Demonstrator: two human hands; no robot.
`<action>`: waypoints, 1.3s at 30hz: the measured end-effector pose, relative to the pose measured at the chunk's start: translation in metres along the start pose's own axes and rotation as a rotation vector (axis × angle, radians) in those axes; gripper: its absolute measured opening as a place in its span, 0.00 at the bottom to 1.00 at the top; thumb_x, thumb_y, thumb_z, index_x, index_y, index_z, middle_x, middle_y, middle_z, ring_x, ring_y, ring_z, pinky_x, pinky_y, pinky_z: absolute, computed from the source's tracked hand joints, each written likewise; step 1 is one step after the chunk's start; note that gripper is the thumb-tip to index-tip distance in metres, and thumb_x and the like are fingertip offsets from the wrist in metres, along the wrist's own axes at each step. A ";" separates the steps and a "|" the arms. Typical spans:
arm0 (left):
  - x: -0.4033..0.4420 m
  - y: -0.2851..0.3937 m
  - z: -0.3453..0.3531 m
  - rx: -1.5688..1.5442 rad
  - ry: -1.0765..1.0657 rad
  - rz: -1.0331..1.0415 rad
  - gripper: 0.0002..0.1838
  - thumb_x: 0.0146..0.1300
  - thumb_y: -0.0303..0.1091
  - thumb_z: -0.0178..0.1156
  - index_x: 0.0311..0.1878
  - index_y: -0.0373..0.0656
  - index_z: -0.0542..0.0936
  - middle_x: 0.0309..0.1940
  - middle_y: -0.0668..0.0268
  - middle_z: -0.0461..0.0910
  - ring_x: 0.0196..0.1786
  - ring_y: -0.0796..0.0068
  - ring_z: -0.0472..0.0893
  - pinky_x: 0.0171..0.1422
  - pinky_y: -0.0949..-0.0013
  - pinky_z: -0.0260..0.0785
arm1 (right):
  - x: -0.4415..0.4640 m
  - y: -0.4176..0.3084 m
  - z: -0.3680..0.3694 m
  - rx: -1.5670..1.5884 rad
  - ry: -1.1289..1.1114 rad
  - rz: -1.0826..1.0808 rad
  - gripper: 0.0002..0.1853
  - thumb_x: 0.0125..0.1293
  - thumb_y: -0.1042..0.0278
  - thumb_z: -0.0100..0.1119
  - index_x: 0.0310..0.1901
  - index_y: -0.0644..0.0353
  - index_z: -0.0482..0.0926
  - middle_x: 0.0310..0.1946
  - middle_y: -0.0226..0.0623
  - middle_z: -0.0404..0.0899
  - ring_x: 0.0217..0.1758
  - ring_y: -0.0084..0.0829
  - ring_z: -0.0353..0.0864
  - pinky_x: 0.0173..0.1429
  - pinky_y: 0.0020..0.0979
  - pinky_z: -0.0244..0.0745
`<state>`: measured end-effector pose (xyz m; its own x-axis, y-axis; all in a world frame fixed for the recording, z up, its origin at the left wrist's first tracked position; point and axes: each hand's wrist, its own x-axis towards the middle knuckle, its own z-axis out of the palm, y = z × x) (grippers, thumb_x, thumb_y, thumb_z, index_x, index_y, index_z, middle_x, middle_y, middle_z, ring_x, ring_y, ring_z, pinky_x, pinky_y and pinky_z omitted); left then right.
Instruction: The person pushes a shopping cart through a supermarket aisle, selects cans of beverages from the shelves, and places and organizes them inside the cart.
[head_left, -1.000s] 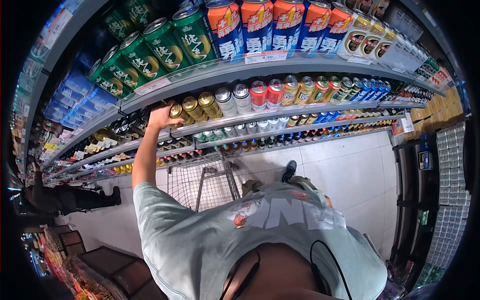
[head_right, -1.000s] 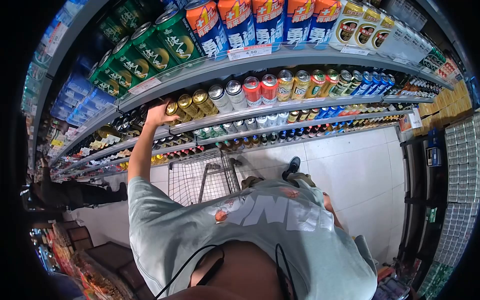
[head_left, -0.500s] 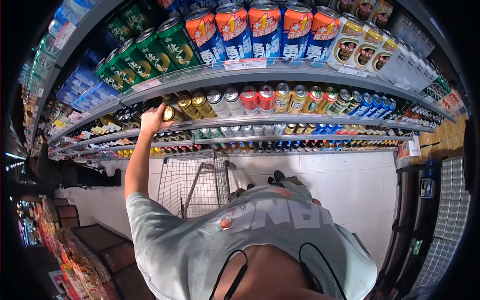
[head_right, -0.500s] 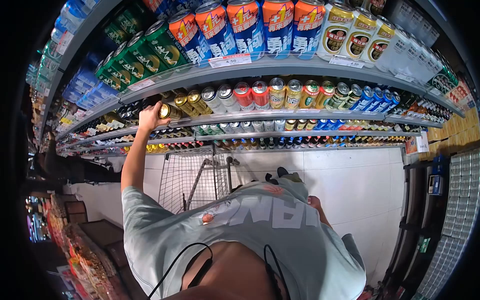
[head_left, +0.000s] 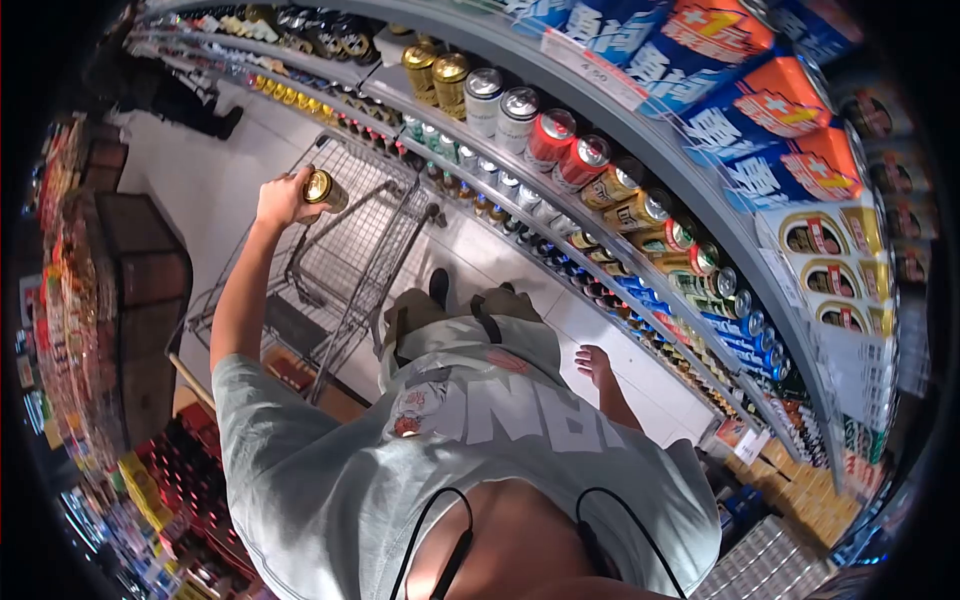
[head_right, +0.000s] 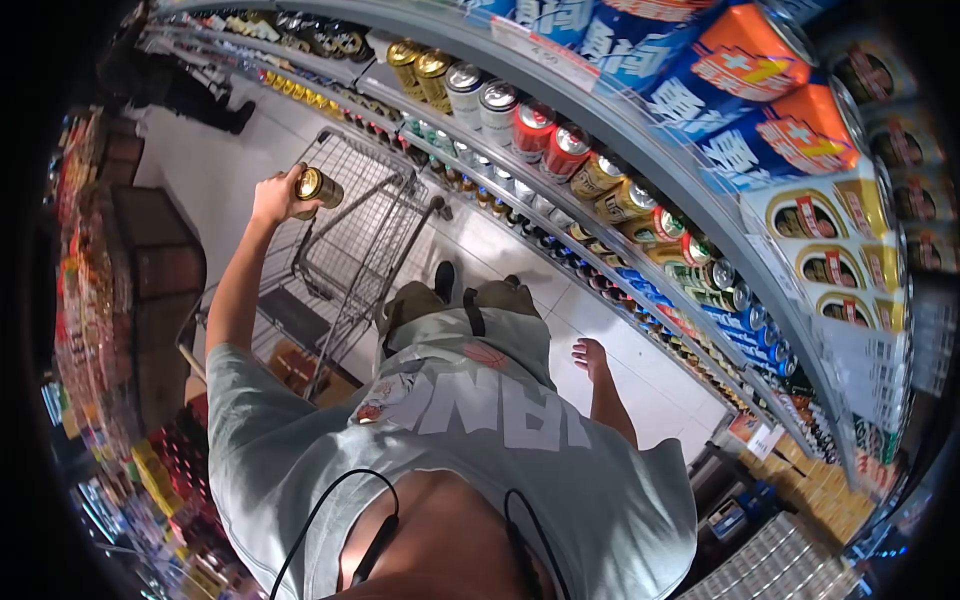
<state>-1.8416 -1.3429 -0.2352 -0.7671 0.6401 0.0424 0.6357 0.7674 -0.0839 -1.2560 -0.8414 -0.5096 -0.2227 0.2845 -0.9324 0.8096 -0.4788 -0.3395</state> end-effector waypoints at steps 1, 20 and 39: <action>-0.019 0.002 0.007 0.029 -0.044 -0.045 0.44 0.41 0.71 0.72 0.59 0.55 0.76 0.32 0.61 0.86 0.38 0.57 0.86 0.39 0.55 0.78 | 0.007 -0.008 -0.011 -0.070 0.012 0.014 0.21 0.69 0.51 0.53 0.57 0.52 0.77 0.51 0.35 0.82 0.51 0.36 0.81 0.58 0.45 0.75; -0.213 -0.098 0.233 -0.305 -0.050 -0.602 0.44 0.43 0.72 0.71 0.59 0.55 0.75 0.31 0.60 0.85 0.34 0.57 0.86 0.35 0.55 0.78 | 0.054 -0.313 0.397 -0.820 -0.093 -0.989 0.19 0.64 0.69 0.62 0.56 0.61 0.76 0.51 0.41 0.78 0.51 0.37 0.77 0.57 0.37 0.74; -0.238 -0.227 0.421 -0.294 -0.021 -0.644 0.44 0.36 0.54 0.79 0.61 0.52 0.75 0.42 0.71 0.78 0.46 0.70 0.81 0.51 0.62 0.75 | 0.077 -0.350 0.598 -1.324 0.691 -0.945 0.26 0.54 0.57 0.65 0.55 0.55 0.76 0.43 0.53 0.85 0.47 0.58 0.84 0.53 0.53 0.77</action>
<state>-1.8395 -1.6857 -0.6456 -0.9980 0.0571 -0.0263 0.0498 0.9734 0.2236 -1.8813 -1.1488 -0.5370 -0.8659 0.4746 -0.1583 0.4854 0.8735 -0.0364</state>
